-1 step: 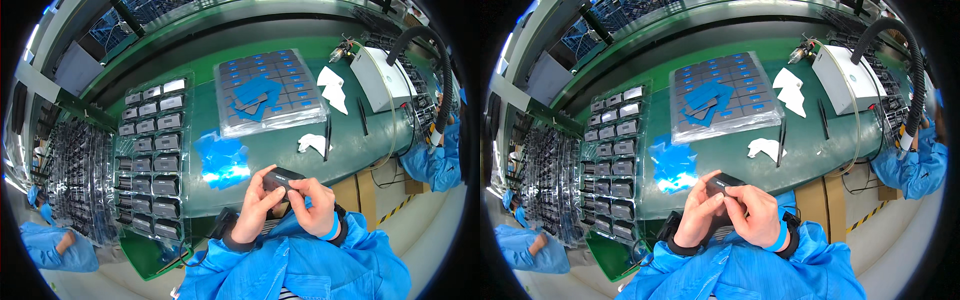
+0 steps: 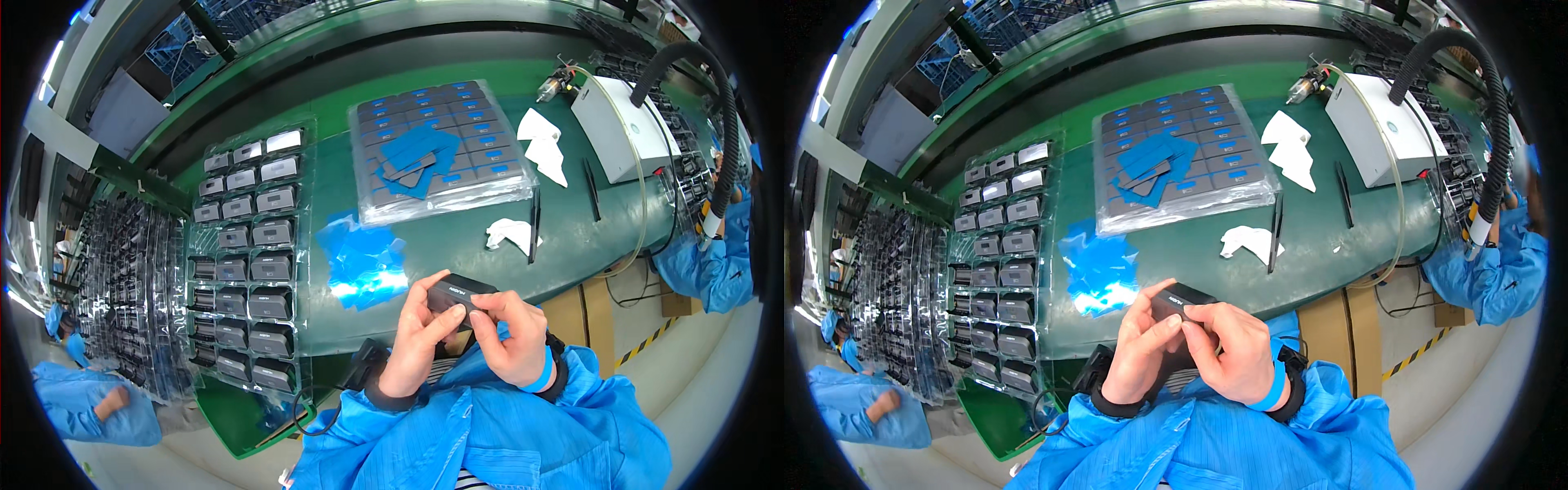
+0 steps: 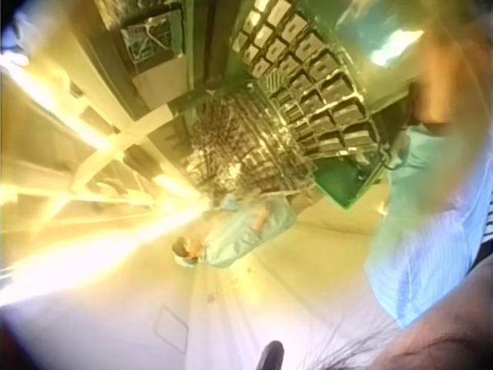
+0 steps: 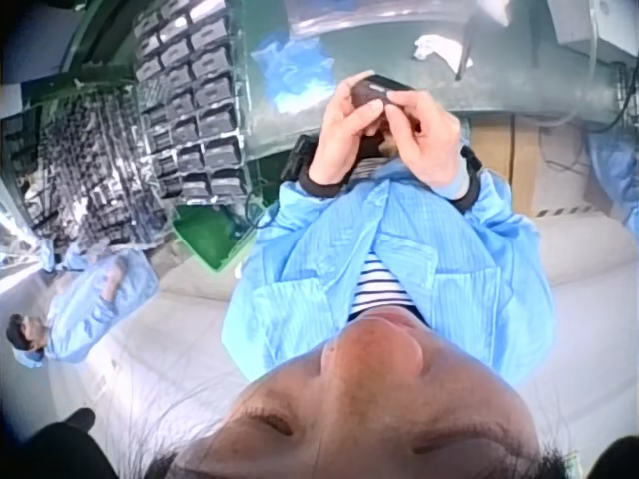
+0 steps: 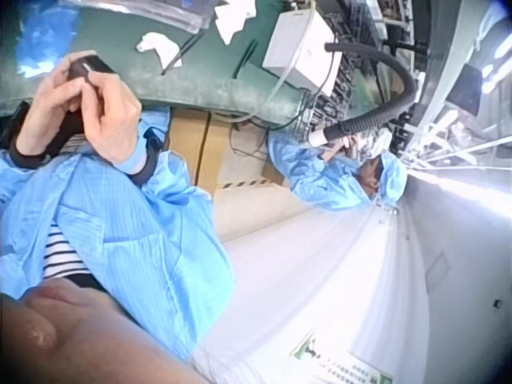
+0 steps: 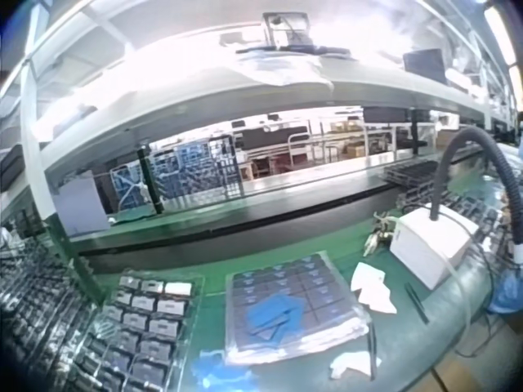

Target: Manually assembling and inspecting small plastic electronic device housings on a factory production line.

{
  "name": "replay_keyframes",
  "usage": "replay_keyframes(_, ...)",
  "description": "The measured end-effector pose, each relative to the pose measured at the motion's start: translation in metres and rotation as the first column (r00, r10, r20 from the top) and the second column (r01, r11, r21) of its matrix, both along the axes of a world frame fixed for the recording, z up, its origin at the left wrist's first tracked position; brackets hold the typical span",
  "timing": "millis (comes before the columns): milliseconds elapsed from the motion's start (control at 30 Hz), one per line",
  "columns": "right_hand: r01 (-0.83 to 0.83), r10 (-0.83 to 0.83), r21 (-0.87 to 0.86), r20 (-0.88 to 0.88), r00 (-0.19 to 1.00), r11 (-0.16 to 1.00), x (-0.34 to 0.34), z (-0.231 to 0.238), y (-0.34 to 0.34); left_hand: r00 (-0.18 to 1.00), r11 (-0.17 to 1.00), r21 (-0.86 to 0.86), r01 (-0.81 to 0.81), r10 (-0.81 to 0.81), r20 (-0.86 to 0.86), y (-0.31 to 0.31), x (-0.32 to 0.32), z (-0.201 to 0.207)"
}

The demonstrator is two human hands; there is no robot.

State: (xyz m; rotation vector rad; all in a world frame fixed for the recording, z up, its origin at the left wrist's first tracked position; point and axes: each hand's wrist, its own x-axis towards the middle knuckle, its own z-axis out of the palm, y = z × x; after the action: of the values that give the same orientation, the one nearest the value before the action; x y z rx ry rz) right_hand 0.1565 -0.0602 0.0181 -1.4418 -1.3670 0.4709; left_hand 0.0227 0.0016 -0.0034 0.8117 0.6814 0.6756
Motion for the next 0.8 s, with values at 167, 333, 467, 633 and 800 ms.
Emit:
replay_keyframes(167, -0.031, 0.029, -0.014, -0.125, 0.992, 0.999, 0.0, -0.002, -0.002, 0.997, 0.994, -0.069, -0.079, 0.08, 0.01, 0.004, 0.006, 0.0)
replay_keyframes(333, -0.023, 0.01, -0.064, -0.207, 0.978, 0.998, 0.003, -0.009, -0.006, 0.994, 0.994, -0.074, -0.079, 0.084, 0.066, 0.006, 0.007, -0.006)
replay_keyframes(467, -0.008, -0.029, -0.095, -0.388, 0.921, 0.995, 0.002, -0.013, -0.008, 0.994, 0.995, -0.084, -0.06, 0.068, 0.086, 0.007, 0.004, -0.008)
replay_keyframes(633, -0.04, -0.007, -0.11, -0.399, 0.917, 0.993, 0.008, -0.019, -0.01, 0.993, 0.996, -0.071, -0.049, 0.056, 0.102, 0.004, 0.001, -0.012)
replay_keyframes(800, -0.026, -0.048, -0.152, -0.465, 0.884, 0.988, 0.005, -0.017, -0.01, 0.995, 0.995, -0.056, -0.08, 0.082, 0.05, 0.0, -0.001, -0.004)
